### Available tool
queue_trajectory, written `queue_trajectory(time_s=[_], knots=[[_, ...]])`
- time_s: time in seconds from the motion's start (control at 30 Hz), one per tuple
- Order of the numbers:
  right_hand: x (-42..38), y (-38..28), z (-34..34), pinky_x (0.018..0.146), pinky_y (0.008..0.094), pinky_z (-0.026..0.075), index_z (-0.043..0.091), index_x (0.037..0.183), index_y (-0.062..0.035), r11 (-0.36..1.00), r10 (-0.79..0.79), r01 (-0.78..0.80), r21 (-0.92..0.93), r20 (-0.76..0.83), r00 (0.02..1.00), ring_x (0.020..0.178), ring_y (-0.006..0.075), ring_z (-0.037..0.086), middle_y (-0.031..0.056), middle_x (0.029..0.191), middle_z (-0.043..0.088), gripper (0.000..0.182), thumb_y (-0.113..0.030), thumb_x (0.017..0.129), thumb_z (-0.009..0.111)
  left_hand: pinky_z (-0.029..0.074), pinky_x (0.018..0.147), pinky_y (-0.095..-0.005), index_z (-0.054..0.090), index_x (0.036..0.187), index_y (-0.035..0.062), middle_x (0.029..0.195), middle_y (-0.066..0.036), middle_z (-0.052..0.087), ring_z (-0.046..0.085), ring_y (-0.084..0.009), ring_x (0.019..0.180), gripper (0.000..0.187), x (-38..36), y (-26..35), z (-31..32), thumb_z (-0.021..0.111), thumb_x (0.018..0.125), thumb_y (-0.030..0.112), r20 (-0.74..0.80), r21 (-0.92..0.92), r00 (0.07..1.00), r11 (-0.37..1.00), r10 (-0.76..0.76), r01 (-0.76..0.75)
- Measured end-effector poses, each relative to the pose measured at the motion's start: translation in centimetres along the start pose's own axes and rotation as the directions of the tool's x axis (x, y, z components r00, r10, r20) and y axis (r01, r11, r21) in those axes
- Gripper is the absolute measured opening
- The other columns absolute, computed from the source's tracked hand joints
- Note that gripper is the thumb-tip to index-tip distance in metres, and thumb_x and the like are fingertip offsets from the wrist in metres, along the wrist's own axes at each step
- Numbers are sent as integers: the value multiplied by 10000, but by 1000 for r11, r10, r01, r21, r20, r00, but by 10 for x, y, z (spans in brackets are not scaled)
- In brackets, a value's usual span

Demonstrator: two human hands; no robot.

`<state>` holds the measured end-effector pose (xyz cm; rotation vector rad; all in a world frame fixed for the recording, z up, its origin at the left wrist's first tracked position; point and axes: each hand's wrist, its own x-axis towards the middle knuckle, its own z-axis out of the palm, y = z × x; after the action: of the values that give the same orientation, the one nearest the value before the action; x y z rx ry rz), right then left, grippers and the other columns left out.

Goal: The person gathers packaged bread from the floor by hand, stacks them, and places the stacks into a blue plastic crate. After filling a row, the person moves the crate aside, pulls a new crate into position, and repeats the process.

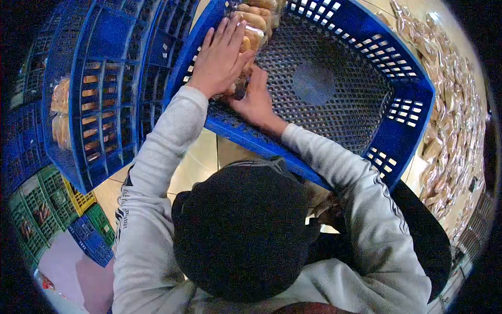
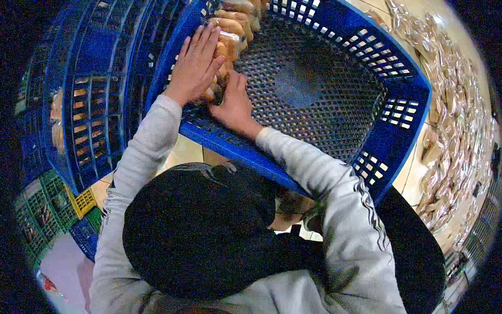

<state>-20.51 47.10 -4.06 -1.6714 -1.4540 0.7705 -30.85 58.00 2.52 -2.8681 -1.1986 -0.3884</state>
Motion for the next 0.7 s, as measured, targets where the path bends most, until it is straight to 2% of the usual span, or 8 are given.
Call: queue_trajectory(time_s=[0.1,0.2,0.3,0.4,0.5,0.53,0.63,0.7], knots=[[-9,-12,-21,786,485,547,359,1310,-51,987,-147,131,-89,-198,969,920,429,629,200,1153,498,840,-246,656,849,204,1188,-513,326,1509,44,1570,-184,318,262,-367,1469,610,-1,-3,3,417,1022,400,-56,-54,998,998,17,-21],[-11,-23,-50,758,379,541,485,1263,-20,971,177,-205,127,198,964,848,328,661,170,1005,616,727,-296,705,859,222,1184,-497,365,1483,49,1543,-197,348,279,-391,1452,559,5,-6,-5,428,1025,364,-168,-149,986,988,21,-46],[-12,-12,-37,667,370,538,603,1070,-28,997,-33,19,74,197,980,713,297,674,133,797,670,471,-272,736,828,246,1180,-480,413,1435,39,1519,-213,368,307,-419,1429,479,7,-3,-17,443,1033,298,-282,-220,959,973,2,-67],[-6,-13,-25,636,432,534,638,950,-32,996,-80,71,48,219,972,682,339,680,167,769,686,346,-279,760,787,261,1174,-484,458,1366,30,1485,-229,396,322,-435,1414,417,7,-1,-20,441,1033,280,-345,-269,936,963,-65,-32],[3,-16,-16,646,479,528,646,943,-34,975,-186,213,-63,295,937,696,391,667,194,775,679,300,-262,772,742,264,1173,-484,462,1359,35,1468,-229,409,327,-432,1410,405,6,2,-22,436,1033,273,-315,-295,945,955,-83,-15],[6,-15,-17,698,502,541,639,902,-57,958,-207,269,-96,418,884,756,413,666,203,809,681,284,-326,817,673,277,1162,-492,462,1364,40,1455,-231,420,340,-436,1397,421,6,0,-20,443,1027,292,-326,-281,942,960,-75,-21],[12,-14,-19,684,511,537,639,885,-57,934,-301,356,-42,449,841,741,421,660,208,791,672,240,-284,817,674,308,1136,-510,471,1358,52,1417,-238,447,375,-446,1362,441,9,-3,-18,457,1013,326,-347,-263,936,964,-56,-40],[7,-11,-24,683,517,533,636,883,-45,946,-314,322,43,366,876,730,432,654,221,787,666,226,-257,817,675,320,1128,-517,493,1329,52,1397,-244,459,393,-453,1344,412,7,-3,-18,460,1012,314,-348,-289,935,957,-66,-40]])
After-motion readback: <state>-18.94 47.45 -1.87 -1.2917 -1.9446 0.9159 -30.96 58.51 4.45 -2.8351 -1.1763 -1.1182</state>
